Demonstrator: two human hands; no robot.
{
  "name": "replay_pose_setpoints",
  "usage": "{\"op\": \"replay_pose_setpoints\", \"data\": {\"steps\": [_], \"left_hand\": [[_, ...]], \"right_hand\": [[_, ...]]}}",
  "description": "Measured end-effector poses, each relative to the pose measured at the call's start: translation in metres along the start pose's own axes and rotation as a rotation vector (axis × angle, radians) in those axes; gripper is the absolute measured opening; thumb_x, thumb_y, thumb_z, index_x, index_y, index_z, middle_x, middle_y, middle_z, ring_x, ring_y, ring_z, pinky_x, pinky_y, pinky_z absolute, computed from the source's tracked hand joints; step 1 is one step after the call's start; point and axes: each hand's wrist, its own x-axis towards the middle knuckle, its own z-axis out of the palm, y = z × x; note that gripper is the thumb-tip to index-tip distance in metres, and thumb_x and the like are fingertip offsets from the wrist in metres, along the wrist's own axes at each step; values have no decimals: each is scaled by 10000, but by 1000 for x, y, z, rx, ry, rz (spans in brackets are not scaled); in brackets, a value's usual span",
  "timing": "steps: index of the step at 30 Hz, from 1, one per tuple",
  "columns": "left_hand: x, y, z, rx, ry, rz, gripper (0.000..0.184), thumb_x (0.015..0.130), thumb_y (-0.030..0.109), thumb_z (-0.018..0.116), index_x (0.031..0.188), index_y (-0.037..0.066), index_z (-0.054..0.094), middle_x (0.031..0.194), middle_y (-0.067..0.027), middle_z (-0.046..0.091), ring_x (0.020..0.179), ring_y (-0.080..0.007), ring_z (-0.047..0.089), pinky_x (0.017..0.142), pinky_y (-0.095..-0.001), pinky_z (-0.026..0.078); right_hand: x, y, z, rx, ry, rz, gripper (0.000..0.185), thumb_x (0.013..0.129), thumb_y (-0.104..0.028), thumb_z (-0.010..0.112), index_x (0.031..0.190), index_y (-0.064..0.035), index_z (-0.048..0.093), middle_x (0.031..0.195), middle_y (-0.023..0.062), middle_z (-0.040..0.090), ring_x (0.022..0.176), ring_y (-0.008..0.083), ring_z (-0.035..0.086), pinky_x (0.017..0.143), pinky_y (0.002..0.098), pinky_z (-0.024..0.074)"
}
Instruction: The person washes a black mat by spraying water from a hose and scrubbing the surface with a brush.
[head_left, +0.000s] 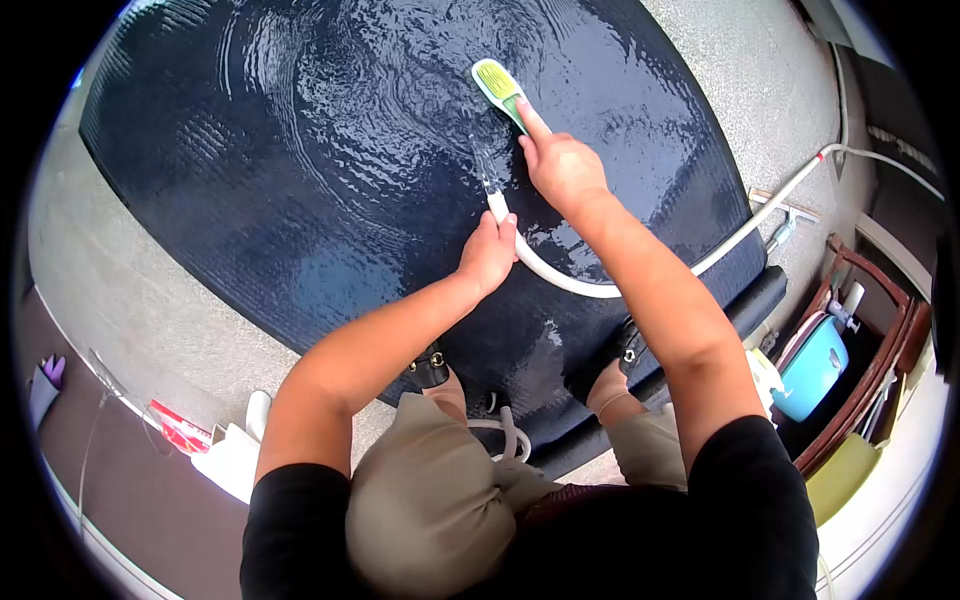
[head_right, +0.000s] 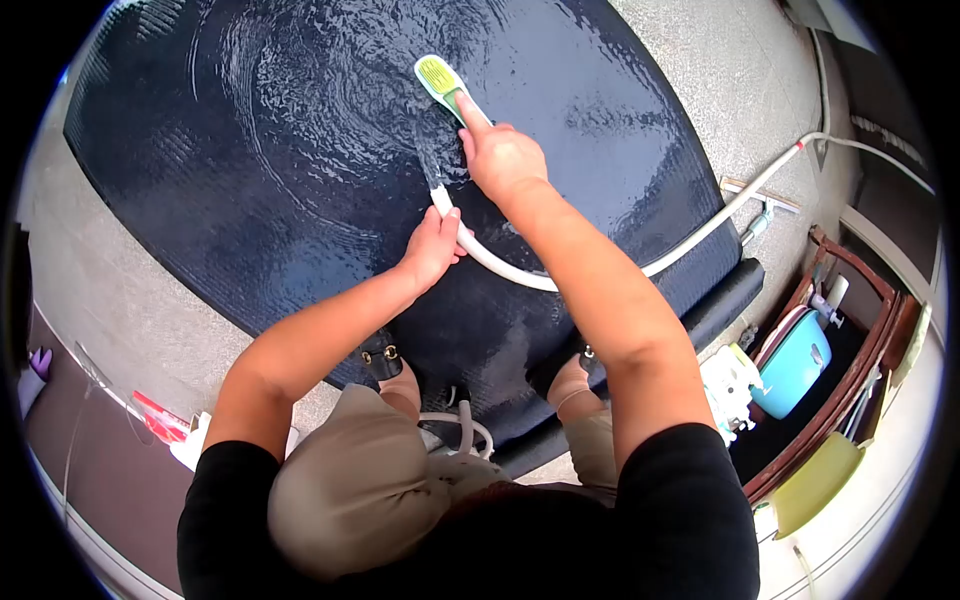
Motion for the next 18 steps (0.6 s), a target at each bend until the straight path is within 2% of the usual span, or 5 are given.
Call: {"op": "replay_pose_setpoints", "data": {"steps": [6,9,11,13,18], "left_hand": [[-16,-27,-2,-43,-28,-44,310,1013,333,381,1099,41,440,947,-76,660,701,-136,612,615,-289,509],[-18,-23,-1,-87,-13,-41,311,1014,337,378,1094,44,444,947,-79,663,709,-137,614,621,-289,507],[-17,-17,-2,-69,38,12,376,998,364,401,1007,-4,478,834,-143,658,707,-260,669,715,-391,507],[-2,-24,-3,5,87,64,372,998,363,398,1006,1,485,841,-145,662,742,-272,670,740,-400,501],[3,-19,-4,-90,125,73,373,992,368,405,996,7,500,851,-180,668,829,-348,654,794,-443,475]], "right_hand": [[-79,44,5,-129,-34,-9,530,954,-323,502,1451,-358,320,734,194,611,631,359,638,596,468,526],[-6,7,-11,-119,-16,-23,495,962,-342,471,1440,-352,342,797,194,642,727,354,654,685,468,525],[56,-27,-21,-43,38,-32,456,973,-343,430,1423,-303,371,912,183,674,834,349,657,754,467,514],[103,-57,-30,1,98,-49,448,980,-322,410,1422,-256,370,961,176,676,899,353,647,798,462,506],[49,-51,-22,38,-52,-21,500,969,-317,448,1449,-250,321,913,197,667,849,364,652,775,473,509]]}}
